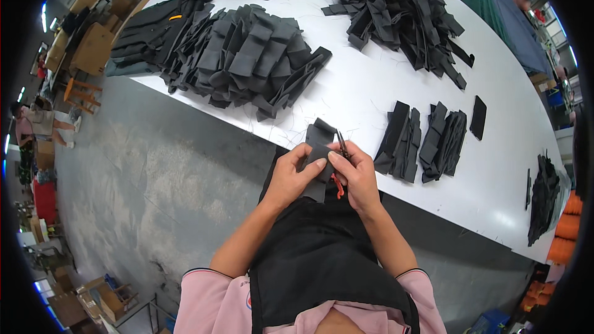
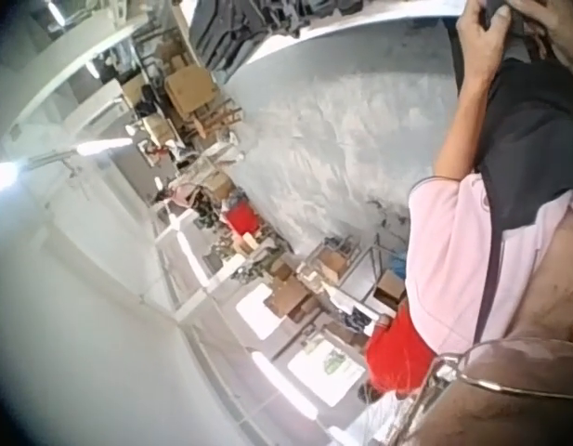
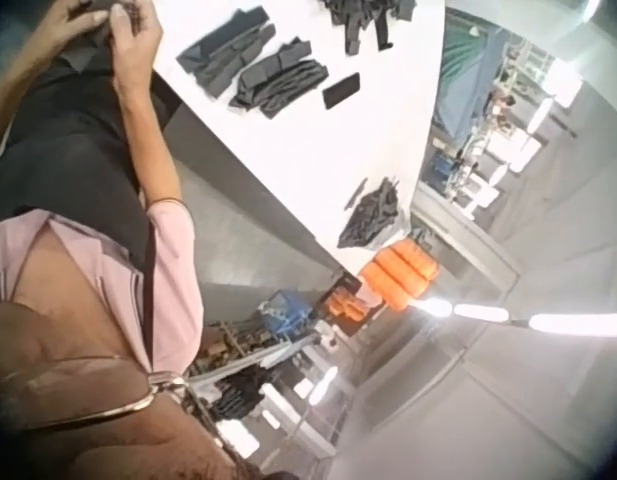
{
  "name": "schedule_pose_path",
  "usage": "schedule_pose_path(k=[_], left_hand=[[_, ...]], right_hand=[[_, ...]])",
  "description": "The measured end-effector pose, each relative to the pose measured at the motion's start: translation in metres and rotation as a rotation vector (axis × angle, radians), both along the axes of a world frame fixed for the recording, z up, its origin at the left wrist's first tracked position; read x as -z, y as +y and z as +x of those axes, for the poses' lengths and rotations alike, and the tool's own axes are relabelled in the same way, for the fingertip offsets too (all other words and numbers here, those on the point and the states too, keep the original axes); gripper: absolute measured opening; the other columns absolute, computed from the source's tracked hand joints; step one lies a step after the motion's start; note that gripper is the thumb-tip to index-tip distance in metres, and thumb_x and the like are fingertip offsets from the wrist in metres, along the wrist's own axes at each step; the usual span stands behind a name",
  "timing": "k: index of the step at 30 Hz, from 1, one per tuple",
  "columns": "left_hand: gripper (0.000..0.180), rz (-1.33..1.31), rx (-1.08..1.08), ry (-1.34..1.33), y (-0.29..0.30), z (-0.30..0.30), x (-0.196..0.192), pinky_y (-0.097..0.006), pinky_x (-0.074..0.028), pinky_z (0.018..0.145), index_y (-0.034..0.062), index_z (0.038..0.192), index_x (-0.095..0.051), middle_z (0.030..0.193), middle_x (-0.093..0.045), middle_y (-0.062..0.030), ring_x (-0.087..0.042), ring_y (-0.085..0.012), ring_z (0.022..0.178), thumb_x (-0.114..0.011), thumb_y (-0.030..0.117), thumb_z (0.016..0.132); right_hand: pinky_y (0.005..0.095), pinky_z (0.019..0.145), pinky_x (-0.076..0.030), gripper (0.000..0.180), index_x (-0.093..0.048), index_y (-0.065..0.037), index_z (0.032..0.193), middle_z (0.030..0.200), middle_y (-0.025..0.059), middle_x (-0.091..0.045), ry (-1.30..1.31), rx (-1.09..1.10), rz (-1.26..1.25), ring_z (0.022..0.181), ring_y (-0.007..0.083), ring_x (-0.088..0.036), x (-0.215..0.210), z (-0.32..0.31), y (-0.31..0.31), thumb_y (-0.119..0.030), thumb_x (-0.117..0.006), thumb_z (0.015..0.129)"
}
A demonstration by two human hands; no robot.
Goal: The recorder uses a small pair of snips or scissors to trim loose threads and excess fabric from black textile components on a large white workbench.
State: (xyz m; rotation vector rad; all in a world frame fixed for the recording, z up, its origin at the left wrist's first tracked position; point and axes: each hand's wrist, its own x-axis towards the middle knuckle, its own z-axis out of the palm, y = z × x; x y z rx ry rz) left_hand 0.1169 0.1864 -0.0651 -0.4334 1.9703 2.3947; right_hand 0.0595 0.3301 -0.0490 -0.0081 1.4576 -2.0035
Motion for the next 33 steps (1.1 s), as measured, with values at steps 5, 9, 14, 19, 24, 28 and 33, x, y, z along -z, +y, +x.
schedule_pose_path(k=[5, 9, 14, 19, 24, 28, 33], left_hand=[[0.014, 0.001, -0.108, -0.033, 0.001, -0.003, 0.003, -0.020, -0.039, 0.065, 0.0014, 0.083, -0.056, 0.075, -0.056, 0.0027, -0.047, -0.0036, 0.072, -0.062, 0.014, 0.085], [0.015, -0.003, -0.133, -0.044, -0.002, -0.006, 0.000, -0.021, -0.041, 0.064, 0.0006, 0.084, -0.057, 0.076, -0.057, 0.0020, -0.047, -0.0036, 0.072, -0.061, 0.015, 0.085], [0.028, -0.324, -0.153, -0.017, -0.003, 0.004, -0.008, -0.029, -0.047, 0.062, 0.0004, 0.094, -0.063, 0.074, -0.064, -0.0106, -0.058, -0.0118, 0.067, -0.062, 0.026, 0.083], [0.027, -0.437, -0.089, 0.114, 0.013, -0.001, 0.011, -0.030, -0.042, 0.063, 0.0006, 0.081, -0.054, 0.074, -0.053, -0.0046, -0.049, -0.0108, 0.071, -0.066, 0.025, 0.081], [0.030, -0.206, -0.028, 0.106, 0.002, 0.006, 0.014, -0.025, -0.039, 0.062, 0.0018, 0.079, -0.054, 0.074, -0.050, 0.0003, -0.046, -0.0076, 0.070, -0.063, 0.029, 0.086], [0.028, 0.091, -0.050, -0.017, 0.003, -0.001, 0.010, -0.022, -0.035, 0.056, 0.0027, 0.084, -0.060, 0.071, -0.052, 0.0041, -0.042, -0.0035, 0.064, -0.060, 0.031, 0.089], [0.028, -0.009, -0.023, 0.000, 0.006, -0.004, 0.015, -0.021, -0.034, 0.058, 0.0031, 0.084, -0.062, 0.071, -0.052, 0.0064, -0.041, -0.0023, 0.067, -0.059, 0.030, 0.090]], right_hand=[[0.0233, 0.064, -0.043, 0.022, -0.054, -0.001, 0.104, 0.089, 0.0039, -0.050, 0.482, 0.250, 0.267, 0.071, 0.0093, -0.050, 0.006, 0.010, 0.015, -0.002, -0.061, 0.083], [0.0266, 0.061, -0.043, 0.029, -0.058, -0.004, 0.103, 0.083, 0.0079, -0.053, 0.838, 0.273, 0.434, 0.069, 0.0179, -0.052, 0.004, 0.010, 0.016, 0.000, -0.066, 0.075], [0.0313, 0.058, -0.042, 0.023, -0.060, -0.003, 0.096, 0.078, 0.0108, -0.052, 1.072, 0.200, 0.559, 0.066, 0.0245, -0.051, -0.006, 0.014, 0.009, -0.001, -0.067, 0.073], [0.0173, 0.060, -0.033, 0.035, -0.052, -0.001, 0.109, 0.084, -0.0009, -0.041, 0.607, 0.219, 0.311, 0.065, 0.0061, -0.038, 0.001, 0.013, 0.010, 0.005, -0.061, 0.076], [0.0178, 0.057, -0.028, 0.033, -0.052, 0.001, 0.111, 0.082, -0.0016, -0.042, 0.534, 0.023, 0.283, 0.066, 0.0042, -0.036, 0.012, 0.005, 0.006, 0.007, -0.056, 0.079], [0.0176, 0.059, -0.029, 0.034, -0.052, 0.002, 0.112, 0.083, -0.0005, -0.044, 0.690, 0.156, 0.290, 0.067, 0.0049, -0.037, 0.009, 0.020, 0.010, 0.005, -0.056, 0.078], [0.0199, 0.051, -0.029, 0.038, -0.056, 0.001, 0.109, 0.073, -0.0020, -0.041, 0.866, 0.011, 0.417, 0.059, 0.0063, -0.037, 0.001, 0.026, 0.006, 0.003, -0.063, 0.071]])
